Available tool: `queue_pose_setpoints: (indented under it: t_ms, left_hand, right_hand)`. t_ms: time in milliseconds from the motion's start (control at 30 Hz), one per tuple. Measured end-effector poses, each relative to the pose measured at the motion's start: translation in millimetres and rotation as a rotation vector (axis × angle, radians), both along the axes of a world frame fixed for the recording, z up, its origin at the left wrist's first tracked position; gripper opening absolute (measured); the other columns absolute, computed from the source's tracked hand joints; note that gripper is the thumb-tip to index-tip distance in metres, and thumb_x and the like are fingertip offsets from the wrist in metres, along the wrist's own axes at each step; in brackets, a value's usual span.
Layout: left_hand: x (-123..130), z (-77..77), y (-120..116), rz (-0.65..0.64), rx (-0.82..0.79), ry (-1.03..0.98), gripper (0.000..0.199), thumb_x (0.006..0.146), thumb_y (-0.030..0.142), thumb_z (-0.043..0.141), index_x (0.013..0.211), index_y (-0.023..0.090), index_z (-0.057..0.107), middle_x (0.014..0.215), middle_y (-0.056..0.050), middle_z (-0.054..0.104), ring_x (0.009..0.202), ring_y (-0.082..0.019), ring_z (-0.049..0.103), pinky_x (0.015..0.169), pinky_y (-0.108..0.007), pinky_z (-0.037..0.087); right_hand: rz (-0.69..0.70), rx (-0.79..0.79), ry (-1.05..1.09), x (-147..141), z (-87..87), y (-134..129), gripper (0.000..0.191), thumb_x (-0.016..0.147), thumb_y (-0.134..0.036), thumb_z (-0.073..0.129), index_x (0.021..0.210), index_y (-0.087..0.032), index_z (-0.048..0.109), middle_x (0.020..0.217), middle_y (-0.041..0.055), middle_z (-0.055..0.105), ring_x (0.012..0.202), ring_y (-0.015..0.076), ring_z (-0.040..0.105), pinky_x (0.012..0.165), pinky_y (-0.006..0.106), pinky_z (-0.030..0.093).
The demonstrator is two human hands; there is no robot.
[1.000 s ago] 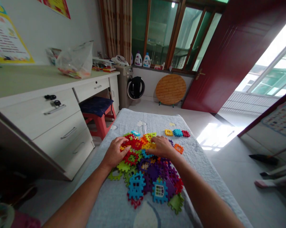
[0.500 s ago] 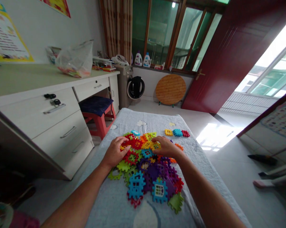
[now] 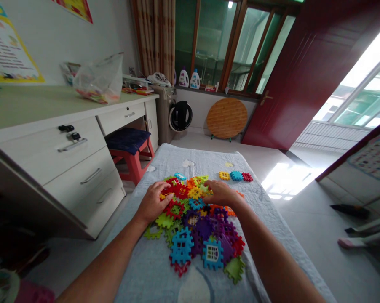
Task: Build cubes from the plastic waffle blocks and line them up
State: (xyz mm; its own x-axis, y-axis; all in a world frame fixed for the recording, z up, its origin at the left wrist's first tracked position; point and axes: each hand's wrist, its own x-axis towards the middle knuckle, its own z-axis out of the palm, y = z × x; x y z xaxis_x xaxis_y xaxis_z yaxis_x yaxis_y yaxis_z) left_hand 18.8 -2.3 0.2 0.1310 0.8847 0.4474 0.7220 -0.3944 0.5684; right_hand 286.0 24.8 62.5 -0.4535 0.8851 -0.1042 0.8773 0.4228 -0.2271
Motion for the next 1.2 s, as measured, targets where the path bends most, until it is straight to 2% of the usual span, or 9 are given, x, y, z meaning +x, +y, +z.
queue_pose_setpoints:
  t_ms: [133,233,400,500,600,700,867,967,1200]
  left_hand:
    - [0.4,1.4,-0.7,0.004,0.014,-0.014,0.025,0.079,0.035,0.056,0.098,0.020,0.062,0.107,-0.007,0.062,0.103,-0.023,0.056,0.096,-0.041,0.044]
    - [0.6,2.2,-1.1,0.004,0.012,-0.014,0.025,0.079,0.034,0.056,0.098,0.019,0.062,0.106,-0.008,0.062,0.103,-0.023,0.056,0.095,-0.040,0.044]
    - [0.4,1.8,-1.1,-0.008,0.004,-0.011,0.025,0.079,0.034,0.056,0.098,0.019,0.062,0.106,-0.008,0.061,0.104,-0.023,0.056,0.096,-0.040,0.043]
    - [0.3,1.9,-1.1,-0.006,0.005,-0.013,0.025,0.079,0.034,0.056,0.098,0.019,0.061,0.107,-0.008,0.061,0.104,-0.023,0.056,0.095,-0.040,0.043]
    - [0.5,2.9,-1.4,-0.005,0.015,-0.028,0.024,0.078,0.033,0.057,0.097,0.020,0.061,0.106,-0.007,0.061,0.103,-0.023,0.056,0.095,-0.041,0.044]
    - [0.7,3.7,-1.6,-0.007,0.021,-0.035,0.023,0.078,0.034,0.056,0.097,0.020,0.061,0.105,-0.007,0.062,0.102,-0.023,0.056,0.095,-0.040,0.044]
    - [-0.6,2.0,-0.4,-0.001,0.012,-0.013,0.024,0.080,0.034,0.056,0.100,0.021,0.061,0.107,-0.007,0.062,0.104,-0.023,0.055,0.097,-0.041,0.043]
    - [-1.3,1.5,0.1,-0.003,0.016,-0.007,0.025,0.080,0.035,0.056,0.100,0.021,0.061,0.107,-0.007,0.062,0.104,-0.023,0.056,0.096,-0.041,0.043]
    - [-0.9,2.5,-1.3,0.013,0.024,-0.026,0.025,0.079,0.033,0.058,0.100,0.020,0.061,0.108,-0.008,0.062,0.105,-0.023,0.055,0.097,-0.041,0.043]
  right_hand:
    - [-0.006,-0.001,-0.056,-1.7,-4.8,2.1,0.032,0.073,-0.037,0.060,0.099,-0.017,0.063,0.096,0.0089,0.066,0.087,0.0219,0.058,0.070,0.028,0.037]
    - [-0.028,0.004,-0.045,-0.7,-6.2,2.0,0.028,0.074,-0.033,0.059,0.097,-0.016,0.063,0.094,0.0084,0.065,0.086,0.0209,0.057,0.069,0.027,0.036]
    - [-0.054,-0.015,0.029,2.9,0.0,0.4,0.042,0.070,-0.027,0.064,0.109,-0.015,0.058,0.106,0.0108,0.063,0.095,0.0214,0.055,0.076,0.027,0.037]
    - [-0.118,-0.015,0.000,1.3,2.6,-0.3,0.049,0.068,-0.033,0.067,0.113,-0.016,0.057,0.106,0.0120,0.063,0.096,0.0246,0.055,0.076,0.030,0.037]
    - [-0.188,-0.029,-0.062,-1.8,0.5,-0.6,0.044,0.071,-0.042,0.063,0.108,-0.018,0.060,0.097,0.0112,0.065,0.092,0.0273,0.056,0.073,0.033,0.037]
    - [-0.204,-0.023,-0.061,-2.8,-2.1,-1.3,0.042,0.071,-0.041,0.062,0.105,-0.018,0.060,0.097,0.0109,0.063,0.090,0.0270,0.056,0.074,0.033,0.037]
    - [-0.185,0.120,0.163,-10.7,-2.3,-4.4,0.043,0.070,-0.027,0.062,0.111,-0.017,0.054,0.106,0.0092,0.055,0.095,0.0209,0.052,0.081,0.031,0.038]
    - [-0.114,0.160,0.264,-26.3,-8.7,-7.2,0.042,0.071,-0.028,0.062,0.110,-0.018,0.052,0.105,0.0073,0.054,0.095,0.0189,0.051,0.085,0.030,0.038]
    - [-0.172,0.154,0.130,-49.6,-21.5,-12.8,0.042,0.073,-0.038,0.060,0.110,-0.019,0.051,0.105,0.0105,0.055,0.098,0.0238,0.052,0.083,0.034,0.039]
